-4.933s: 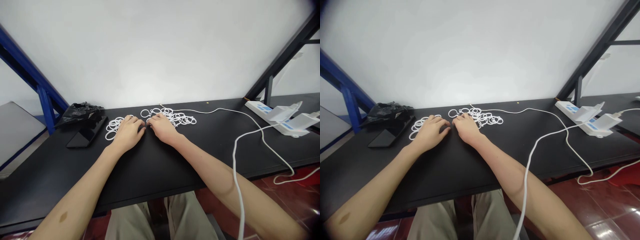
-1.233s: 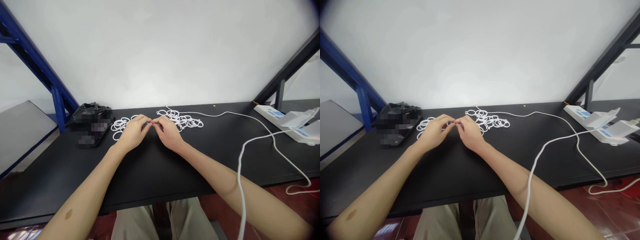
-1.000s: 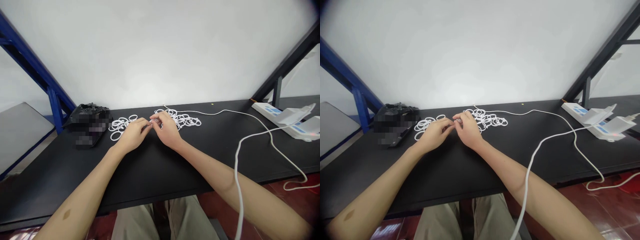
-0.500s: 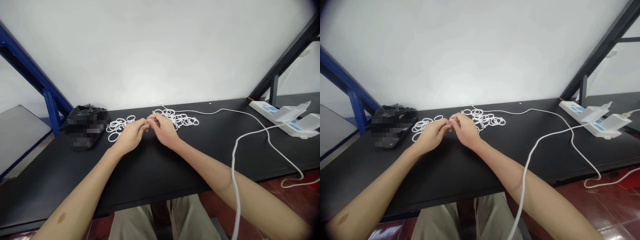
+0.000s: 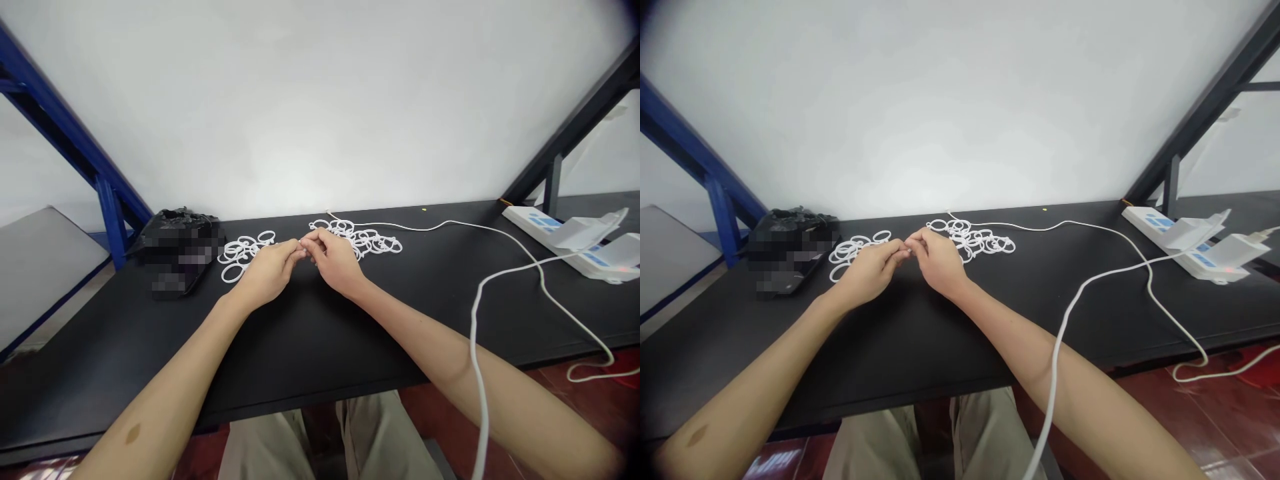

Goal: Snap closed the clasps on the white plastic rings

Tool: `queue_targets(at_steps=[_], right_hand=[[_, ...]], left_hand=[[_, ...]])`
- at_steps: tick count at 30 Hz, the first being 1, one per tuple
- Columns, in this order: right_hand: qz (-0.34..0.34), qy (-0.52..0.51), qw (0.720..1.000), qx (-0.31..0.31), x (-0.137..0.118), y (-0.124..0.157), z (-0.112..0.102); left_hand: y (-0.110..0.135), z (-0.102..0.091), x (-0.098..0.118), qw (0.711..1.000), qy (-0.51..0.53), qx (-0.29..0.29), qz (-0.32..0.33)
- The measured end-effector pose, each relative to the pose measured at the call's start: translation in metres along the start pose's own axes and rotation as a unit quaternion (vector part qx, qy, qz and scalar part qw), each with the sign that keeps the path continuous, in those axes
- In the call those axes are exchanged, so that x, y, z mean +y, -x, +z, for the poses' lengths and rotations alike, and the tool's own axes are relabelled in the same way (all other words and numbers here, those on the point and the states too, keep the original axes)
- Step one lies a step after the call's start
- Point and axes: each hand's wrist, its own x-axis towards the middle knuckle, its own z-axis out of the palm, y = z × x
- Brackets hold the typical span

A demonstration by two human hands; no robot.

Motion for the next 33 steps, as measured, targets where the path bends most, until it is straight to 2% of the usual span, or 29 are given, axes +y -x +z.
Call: queue_targets(at_steps=[12, 18, 24, 26, 30, 33], right_hand=[[-0.009, 0.002, 1.0, -0.004, -0.009, -0.003, -0.007], [-0.005, 0.007, 1.0, -0.001, -0.004, -0.001, -0.005], [0.032, 0.045, 0.998, -0.018, -0.003, 0.002, -0.001], [0.04, 0.057, 0.997, -0.009, -0.004, 0.001, -0.002], [0.044, 0.081, 0.995, 0.036, -0.001, -0.005, -0.012], [0.057, 0.087, 0.99, 0.09, 0.005, -0.012, -0.025]], left_hand=[[0.001, 0.001, 0.003, 1.0, 0.011, -0.003, -0.015], [0.0, 0.0, 0.002, 1.0, 0.006, -0.006, -0.009], [-0.001, -0.001, 0.001, 0.999, -0.042, -0.004, -0.011], [-0.002, -0.007, -0.005, 0.996, -0.073, 0.036, -0.029], [-0.002, -0.024, -0.028, 0.965, -0.138, 0.19, -0.119], [0.001, -0.03, -0.047, 0.943, -0.2, 0.215, -0.158]])
